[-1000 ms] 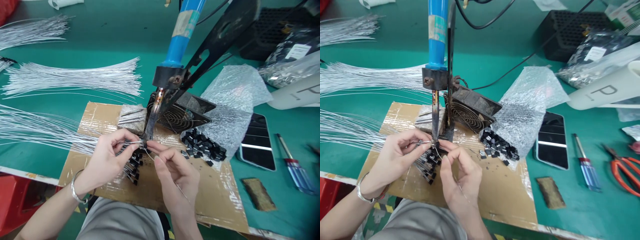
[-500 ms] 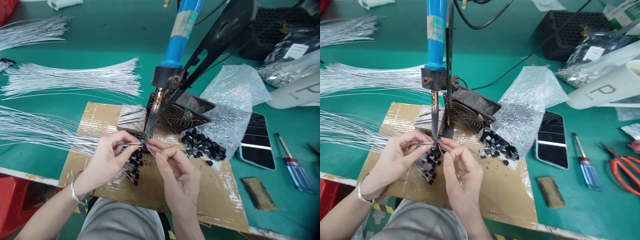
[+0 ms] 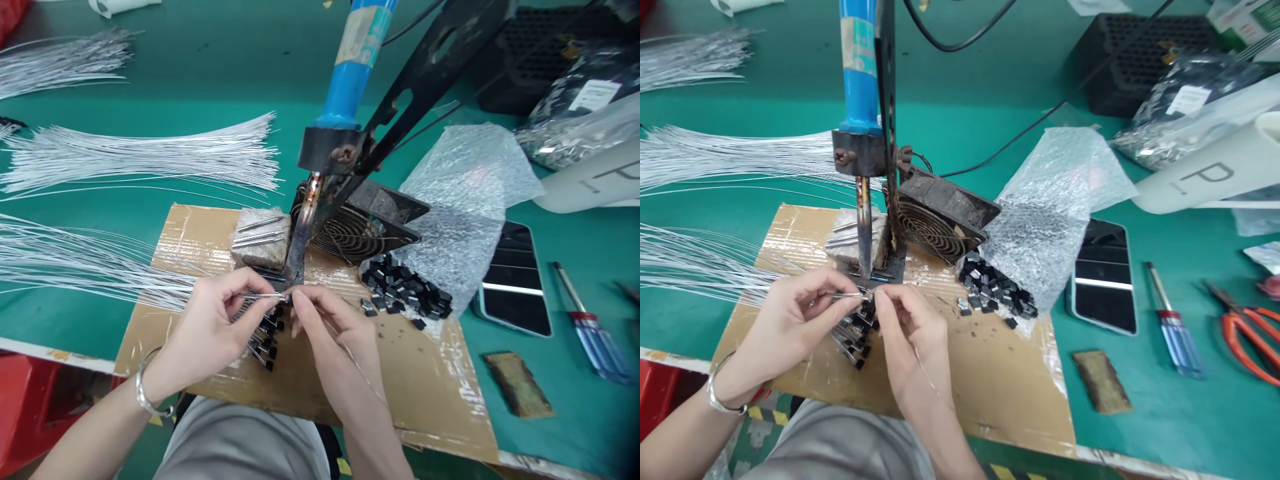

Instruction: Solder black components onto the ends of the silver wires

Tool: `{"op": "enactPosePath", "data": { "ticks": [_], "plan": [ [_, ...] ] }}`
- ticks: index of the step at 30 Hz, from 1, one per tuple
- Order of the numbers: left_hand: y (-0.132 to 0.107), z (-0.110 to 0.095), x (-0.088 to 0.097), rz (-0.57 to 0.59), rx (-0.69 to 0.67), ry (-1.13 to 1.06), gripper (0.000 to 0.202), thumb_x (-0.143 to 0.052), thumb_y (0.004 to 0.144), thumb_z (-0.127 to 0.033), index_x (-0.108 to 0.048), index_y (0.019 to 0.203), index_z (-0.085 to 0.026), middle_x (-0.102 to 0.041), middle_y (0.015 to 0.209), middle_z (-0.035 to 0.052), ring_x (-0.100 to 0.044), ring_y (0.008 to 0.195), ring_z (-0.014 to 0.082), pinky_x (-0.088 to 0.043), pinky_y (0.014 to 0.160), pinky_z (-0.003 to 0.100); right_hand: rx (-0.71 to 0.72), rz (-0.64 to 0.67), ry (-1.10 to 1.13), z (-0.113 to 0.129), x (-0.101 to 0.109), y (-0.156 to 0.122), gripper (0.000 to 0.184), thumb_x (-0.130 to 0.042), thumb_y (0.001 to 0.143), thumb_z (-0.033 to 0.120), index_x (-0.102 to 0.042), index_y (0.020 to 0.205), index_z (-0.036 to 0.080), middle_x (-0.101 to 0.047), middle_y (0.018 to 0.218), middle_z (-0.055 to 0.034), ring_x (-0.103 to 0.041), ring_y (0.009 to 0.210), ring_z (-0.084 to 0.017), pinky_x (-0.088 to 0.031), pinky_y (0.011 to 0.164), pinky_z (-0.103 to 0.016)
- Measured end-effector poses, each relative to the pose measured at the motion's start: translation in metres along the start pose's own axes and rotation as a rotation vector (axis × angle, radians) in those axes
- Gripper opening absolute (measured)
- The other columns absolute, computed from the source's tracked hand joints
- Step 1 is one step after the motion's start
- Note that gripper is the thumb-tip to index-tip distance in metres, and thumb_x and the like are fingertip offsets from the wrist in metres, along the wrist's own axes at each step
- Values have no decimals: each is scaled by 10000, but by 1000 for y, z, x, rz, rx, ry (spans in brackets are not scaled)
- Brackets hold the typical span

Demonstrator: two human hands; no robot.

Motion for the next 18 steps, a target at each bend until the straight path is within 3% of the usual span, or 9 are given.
{"op": "enactPosePath", "data": {
  "ticks": [4, 7, 18],
  "plan": [
    [-1, 2, 1, -5, -1, -4, 183, -653, 981, -328, -700, 863, -196, -447, 608, -53, -311, 546, 118, -246, 516, 272, -105, -9, 117, 3, -2, 2, 338, -735, 878, 475, -659, 684, 209, -533, 529, 39, -476, 503, -118, -400, 456, -215],
    [2, 2, 1, -6, 16, -17, 167, -652, 974, -322, -691, 867, -200, -431, 604, -57, -314, 546, 121, -239, 514, 273, -129, -38, 177, -1, -5, 2, 373, -774, 863, 497, -633, 670, 211, -499, 504, 54, -428, 484, -107, -363, 444, -210],
    [8, -7, 3, 27, 111, -125, 164, -652, 930, -336, -682, 866, -188, -612, 742, 12, -473, 611, 141, -326, 552, 282, -203, -58, 279, -8, -13, 1, 417, -775, 892, 557, -603, 721, 218, -541, 509, 54, -470, 491, -102, -400, 510, -217]
  ]
}}
Point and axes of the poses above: each hand's wrist, its own y-axis towards the middle knuckle, its own x-axis out of the back of the hand, z = x × y, the point moved 1 cm from there along y, towards the middle knuckle
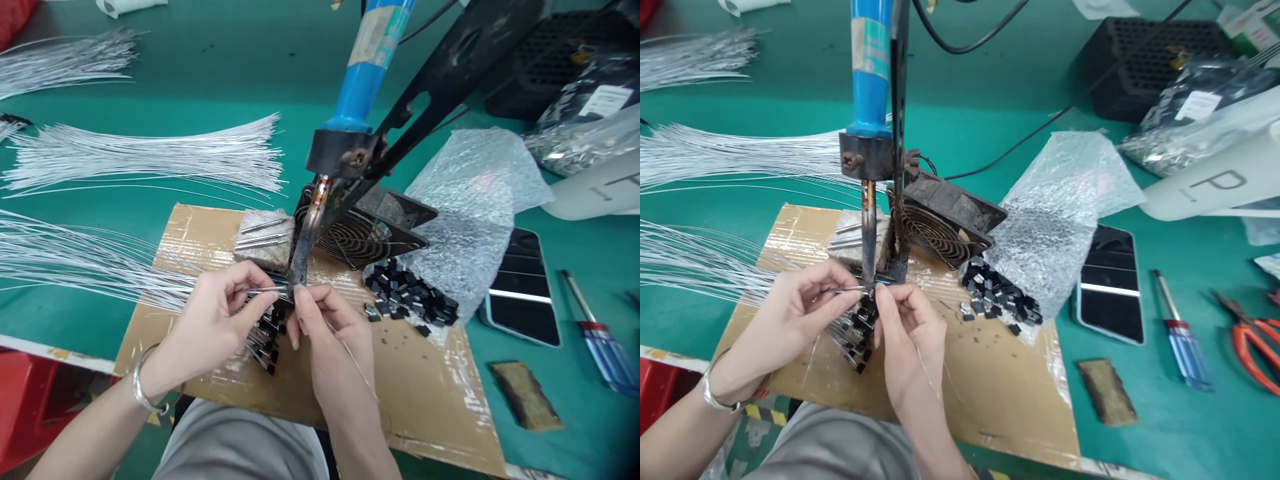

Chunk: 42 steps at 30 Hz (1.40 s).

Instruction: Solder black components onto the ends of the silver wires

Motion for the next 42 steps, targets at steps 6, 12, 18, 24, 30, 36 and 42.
{"op": "enactPosePath", "data": {
  "ticks": [6, 12, 18, 24, 30, 36, 42],
  "plan": [
    [3, -3, 0, 10, -1, -63, 153, -663, 910, -321, -666, 856, -178, -642, 774, 36, -557, 684, 161, -375, 573, 274, -5, -15, 63, -3, -4, 1, 450, -804, 862, 572, -585, 698, 214, -532, 498, 59, -458, 466, -94, -362, 492, -221],
    [1, -2, 1, 10, -5, -88, 157, -665, 916, -316, -672, 859, -170, -654, 796, 45, -581, 716, 163, -392, 589, 269, 6, 6, 77, -4, -3, 0, 459, -798, 878, 563, -574, 692, 208, -543, 498, 61, -468, 471, -81, -356, 501, -208],
    [1, -2, 2, 17, -6, -95, 175, -670, 916, -333, -674, 849, -171, -643, 788, 40, -564, 701, 158, -382, 590, 269, 18, 0, 101, -5, -3, -1, 457, -806, 879, 555, -584, 694, 201, -536, 506, 69, -463, 472, -69, -352, 507, -199],
    [1, 0, 2, 26, -2, -105, 179, -673, 917, -340, -670, 850, -173, -639, 772, 36, -544, 673, 152, -353, 577, 269, 15, -4, 107, -5, -4, 0, 459, -805, 880, 563, -587, 701, 200, -535, 507, 70, -465, 474, -65, -357, 515, -193],
    [2, 0, 1, 31, -3, -102, 190, -671, 923, -350, -670, 853, -173, -624, 753, 28, -526, 665, 148, -342, 577, 268, 18, -12, 109, -7, -3, -1, 476, -813, 864, 579, -582, 695, 199, -537, 500, 70, -469, 471, -64, -356, 512, -189],
    [3, -1, 0, 35, -4, -97, 190, -666, 918, -346, -666, 842, -172, -608, 726, 18, -499, 637, 141, -314, 560, 270, 24, -30, 114, -8, -4, -1, 470, -822, 859, 563, -582, 691, 195, -534, 501, 72, -466, 471, -59, -357, 511, -180],
    [1, 2, 1, 35, -7, -102, 177, -666, 924, -340, -675, 862, -174, -636, 754, 27, -511, 640, 141, -322, 563, 269, 97, -68, 64, -6, -6, -4, 417, -786, 898, 517, -601, 704, 198, -542, 515, 60, -467, 486, -77, -387, 505, -187]
  ]
}}
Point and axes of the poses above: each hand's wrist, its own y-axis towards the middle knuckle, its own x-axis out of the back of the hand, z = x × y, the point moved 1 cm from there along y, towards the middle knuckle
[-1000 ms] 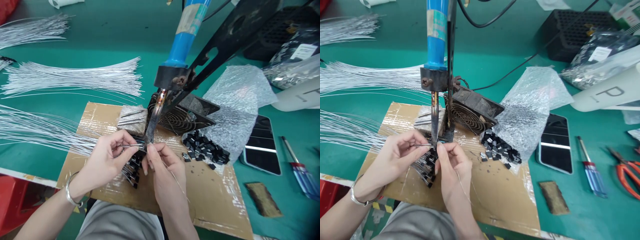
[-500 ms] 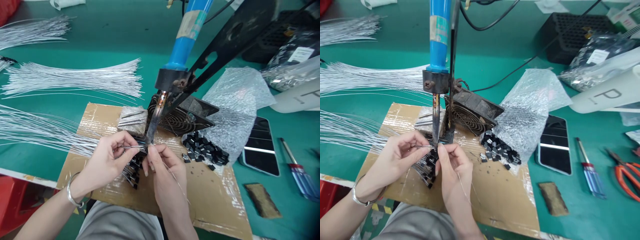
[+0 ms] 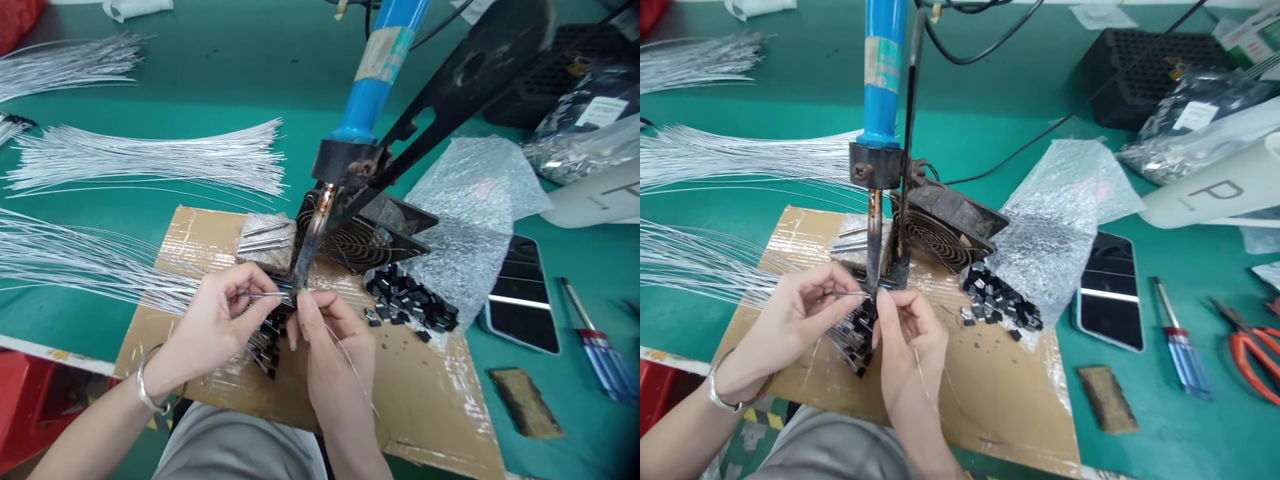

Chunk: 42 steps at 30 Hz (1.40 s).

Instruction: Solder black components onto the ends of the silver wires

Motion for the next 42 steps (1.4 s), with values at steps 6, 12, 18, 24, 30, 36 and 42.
{"op": "enactPosePath", "data": {
  "ticks": [6, 12, 18, 24, 30, 36, 42],
  "plan": [
    [0, 1, -1, -4, 2, -20, 159, -669, 919, -333, -695, 891, -178, -669, 791, 46, -561, 691, 159, -356, 574, 266, 80, -38, -132, 4, 1, -5, 358, -745, 942, 466, -620, 735, 201, -566, 568, 52, -510, 521, -90, -425, 505, -186],
    [1, -2, -2, -8, 29, -49, 162, -685, 896, -329, -713, 899, -170, -681, 768, 40, -552, 664, 144, -373, 560, 250, 46, -28, -120, 3, 1, -6, 370, -750, 933, 482, -617, 736, 199, -558, 563, 51, -494, 520, -96, -422, 505, -196],
    [1, -4, -1, 12, 34, -148, 96, -707, 889, -257, -700, 880, -162, -691, 799, 19, -603, 708, 119, -468, 634, 204, -180, 59, 123, 2, -1, 0, 427, -844, 838, 510, -578, 712, 200, -450, 483, 103, -371, 421, -54, -323, 412, -155],
    [1, 3, 0, 45, 96, -187, 124, -723, 896, -267, -698, 899, -146, -694, 811, 25, -619, 746, 126, -480, 679, 210, -551, 222, 437, 6, -7, 7, 483, -983, 628, 440, -581, 721, 187, -370, 546, 142, -135, 401, -2, -203, 289, -106],
    [2, 2, -3, 23, 106, -228, 126, -730, 885, -257, -691, 890, -138, -669, 783, 11, -580, 703, 111, -449, 650, 209, -403, 147, 442, 2, -9, 3, 500, -948, 716, 484, -540, 671, 198, -316, 459, 162, -218, 330, -1, -269, 289, -97],
    [1, -3, -5, 16, 100, -267, 124, -725, 888, -252, -678, 876, -137, -631, 703, -18, -512, 616, 89, -385, 575, 202, -239, 68, 324, 0, -7, -2, 440, -914, 785, 437, -556, 691, 200, -412, 478, 137, -393, 315, -27, -312, 317, -119],
    [0, -3, -4, 17, 81, -250, 112, -723, 886, -243, -678, 862, -144, -612, 672, -28, -479, 586, 85, -336, 534, 206, -183, 36, 250, -3, -5, -3, 415, -879, 832, 447, -567, 700, 207, -473, 451, 120, -444, 325, -48, -337, 359, -143]
  ]
}}
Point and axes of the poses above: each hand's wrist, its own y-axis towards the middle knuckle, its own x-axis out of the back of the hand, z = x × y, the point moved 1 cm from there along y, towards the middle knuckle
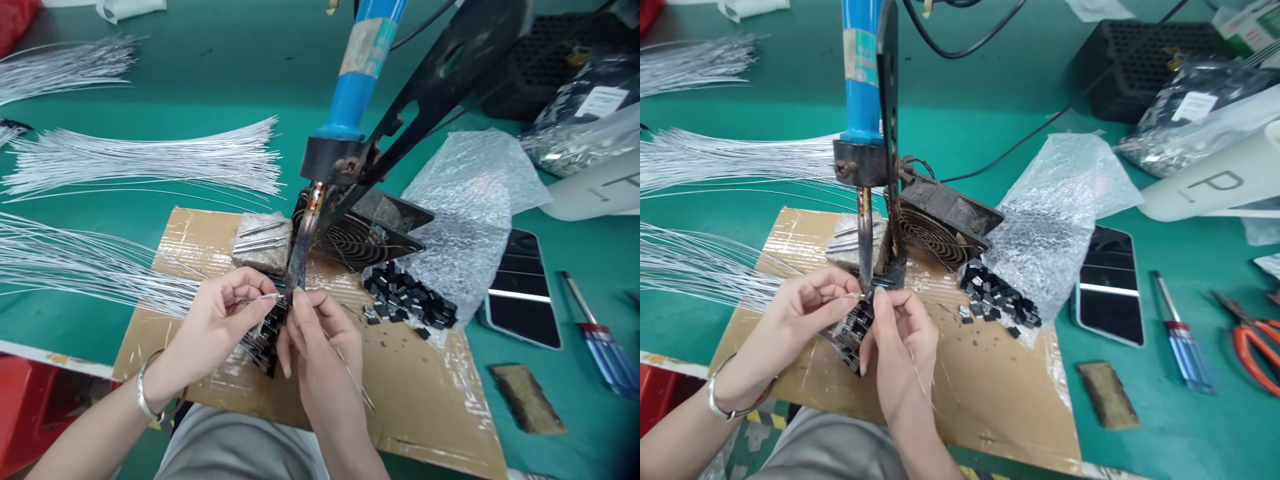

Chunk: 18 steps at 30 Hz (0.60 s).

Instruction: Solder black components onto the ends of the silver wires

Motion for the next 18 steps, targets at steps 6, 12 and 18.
{"op": "enactPosePath", "data": {
  "ticks": [6, 12, 18],
  "plan": [
    [-1, -1, 1, -9, 26, -3, 128, -738, 875, -261, -683, 867, -146, -616, 672, -21, -473, 582, 90, -340, 538, 210, 3, 4, -17, 1, -1, -1, 461, -860, 833, 539, -563, 704, 211, -485, 439, 110, -432, 325, -54, -326, 362, -153],
    [-1, -2, 0, -9, 33, -13, 145, -755, 863, -275, -691, 862, -145, -635, 681, -7, -502, 596, 101, -364, 557, 214, 5, -1, -20, 2, -2, -2, 466, -858, 834, 546, -560, 705, 212, -482, 441, 111, -437, 331, -54, -333, 362, -152],
    [-1, -1, 0, -14, 35, -19, 154, -761, 858, -284, -692, 858, -147, -624, 673, -9, -488, 586, 100, -357, 549, 216, 11, -4, -20, 1, -2, -3, 410, -867, 843, 456, -563, 709, 215, -489, 455, 112, -449, 337, -58, -340, 355, -154]
  ]
}}
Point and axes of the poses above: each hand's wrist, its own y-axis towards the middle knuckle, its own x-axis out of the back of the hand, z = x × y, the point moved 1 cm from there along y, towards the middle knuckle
